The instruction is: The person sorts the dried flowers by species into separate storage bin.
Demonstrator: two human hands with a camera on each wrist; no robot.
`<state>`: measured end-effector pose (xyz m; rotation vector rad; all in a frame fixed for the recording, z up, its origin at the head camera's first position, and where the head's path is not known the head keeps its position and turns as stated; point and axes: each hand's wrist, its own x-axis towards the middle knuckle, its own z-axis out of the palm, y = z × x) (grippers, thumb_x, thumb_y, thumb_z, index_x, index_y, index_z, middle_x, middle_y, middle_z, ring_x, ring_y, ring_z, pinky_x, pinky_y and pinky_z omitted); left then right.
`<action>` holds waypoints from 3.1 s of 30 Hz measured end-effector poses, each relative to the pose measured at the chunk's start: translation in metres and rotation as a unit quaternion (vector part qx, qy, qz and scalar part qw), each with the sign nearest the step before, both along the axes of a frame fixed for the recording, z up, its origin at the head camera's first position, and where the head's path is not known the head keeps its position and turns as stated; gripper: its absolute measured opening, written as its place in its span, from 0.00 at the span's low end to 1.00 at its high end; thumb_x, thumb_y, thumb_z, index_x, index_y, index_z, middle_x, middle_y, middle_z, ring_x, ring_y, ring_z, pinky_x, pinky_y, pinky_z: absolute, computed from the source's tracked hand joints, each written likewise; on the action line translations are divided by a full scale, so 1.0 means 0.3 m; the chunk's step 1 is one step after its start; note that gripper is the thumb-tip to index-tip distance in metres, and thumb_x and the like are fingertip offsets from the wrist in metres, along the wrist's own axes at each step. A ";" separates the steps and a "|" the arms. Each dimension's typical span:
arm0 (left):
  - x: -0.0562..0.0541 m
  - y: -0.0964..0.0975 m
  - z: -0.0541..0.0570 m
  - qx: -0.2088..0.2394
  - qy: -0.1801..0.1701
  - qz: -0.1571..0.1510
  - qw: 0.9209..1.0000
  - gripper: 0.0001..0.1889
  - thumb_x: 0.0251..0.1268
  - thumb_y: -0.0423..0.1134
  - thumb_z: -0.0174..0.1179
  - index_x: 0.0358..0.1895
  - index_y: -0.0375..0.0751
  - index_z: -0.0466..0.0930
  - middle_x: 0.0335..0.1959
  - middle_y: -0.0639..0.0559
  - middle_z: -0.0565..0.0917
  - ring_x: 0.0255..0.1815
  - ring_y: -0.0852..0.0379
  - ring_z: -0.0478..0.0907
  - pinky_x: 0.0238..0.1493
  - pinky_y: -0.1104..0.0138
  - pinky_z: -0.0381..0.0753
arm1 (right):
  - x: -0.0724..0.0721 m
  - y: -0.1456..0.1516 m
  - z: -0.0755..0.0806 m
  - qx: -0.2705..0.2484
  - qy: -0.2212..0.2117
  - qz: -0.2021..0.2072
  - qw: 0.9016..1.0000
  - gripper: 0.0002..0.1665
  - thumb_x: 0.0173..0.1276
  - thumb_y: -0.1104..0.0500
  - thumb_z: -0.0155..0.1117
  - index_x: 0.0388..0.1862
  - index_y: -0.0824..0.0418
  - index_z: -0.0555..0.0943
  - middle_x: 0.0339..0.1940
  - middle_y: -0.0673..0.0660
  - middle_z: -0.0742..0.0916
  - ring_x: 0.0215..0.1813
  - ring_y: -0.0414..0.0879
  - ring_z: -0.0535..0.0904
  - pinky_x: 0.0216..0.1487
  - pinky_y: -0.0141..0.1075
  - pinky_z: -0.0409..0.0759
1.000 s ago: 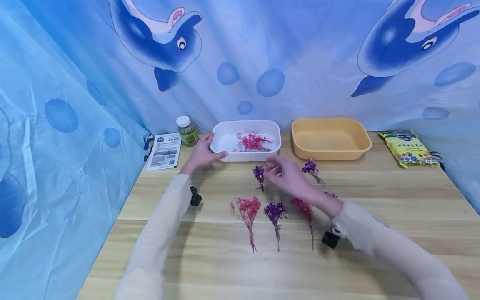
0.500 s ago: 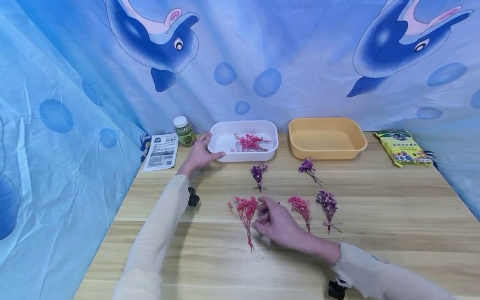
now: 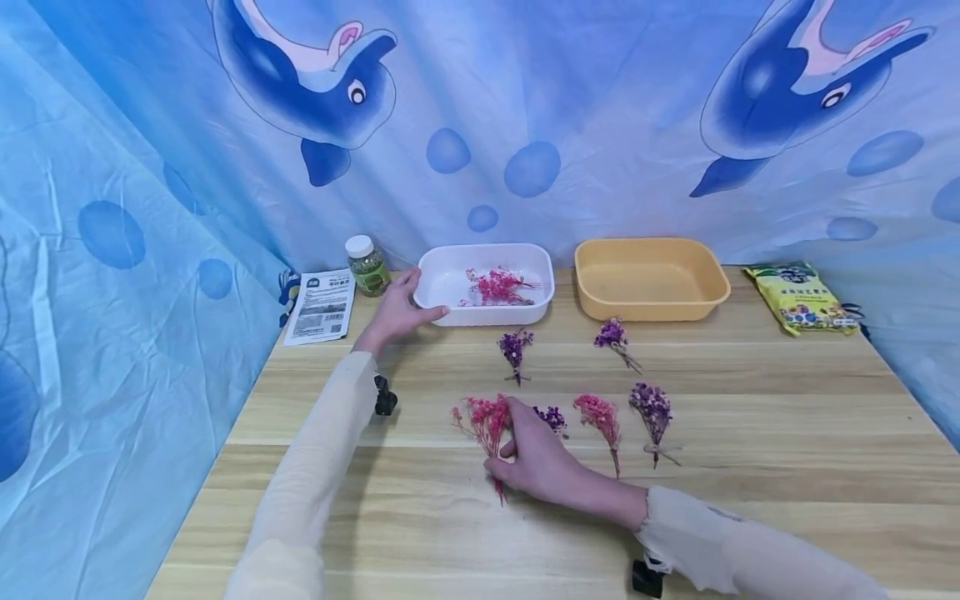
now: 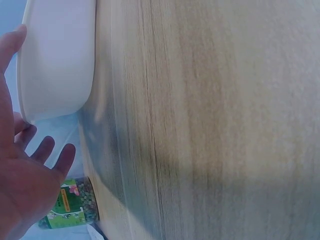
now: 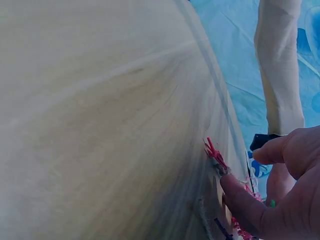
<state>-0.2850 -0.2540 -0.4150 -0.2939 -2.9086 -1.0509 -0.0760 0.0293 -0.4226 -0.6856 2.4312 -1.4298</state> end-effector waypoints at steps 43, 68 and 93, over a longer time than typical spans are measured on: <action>0.004 0.004 0.006 -0.007 0.008 -0.006 1.000 0.55 0.57 0.55 0.72 0.77 0.29 0.49 0.79 0.36 0.51 0.78 0.37 0.48 0.76 0.49 0.49 | -0.052 -0.057 -0.021 0.079 0.106 0.024 0.991 0.41 0.58 0.71 0.70 0.71 0.73 0.65 0.40 0.59 0.86 0.27 0.39 0.77 0.30 0.30 0.82; 0.007 0.001 0.003 -0.005 0.004 -0.003 1.000 0.55 0.57 0.54 0.72 0.77 0.28 0.49 0.79 0.35 0.51 0.78 0.37 0.48 0.77 0.51 0.49 | -0.174 0.057 0.089 -0.032 -0.015 0.040 0.999 0.34 0.63 0.73 0.68 0.69 0.71 0.71 0.58 0.69 0.82 0.42 0.53 0.86 0.27 0.37 0.85; 0.018 0.008 0.005 0.001 0.012 0.002 1.000 0.54 0.56 0.53 0.73 0.77 0.28 0.50 0.79 0.35 0.52 0.77 0.36 0.49 0.76 0.49 0.51 | -0.395 0.124 0.197 -0.038 -0.048 0.077 0.995 0.29 0.66 0.73 0.65 0.66 0.73 0.72 0.55 0.67 0.84 0.57 0.57 0.82 0.54 0.38 0.83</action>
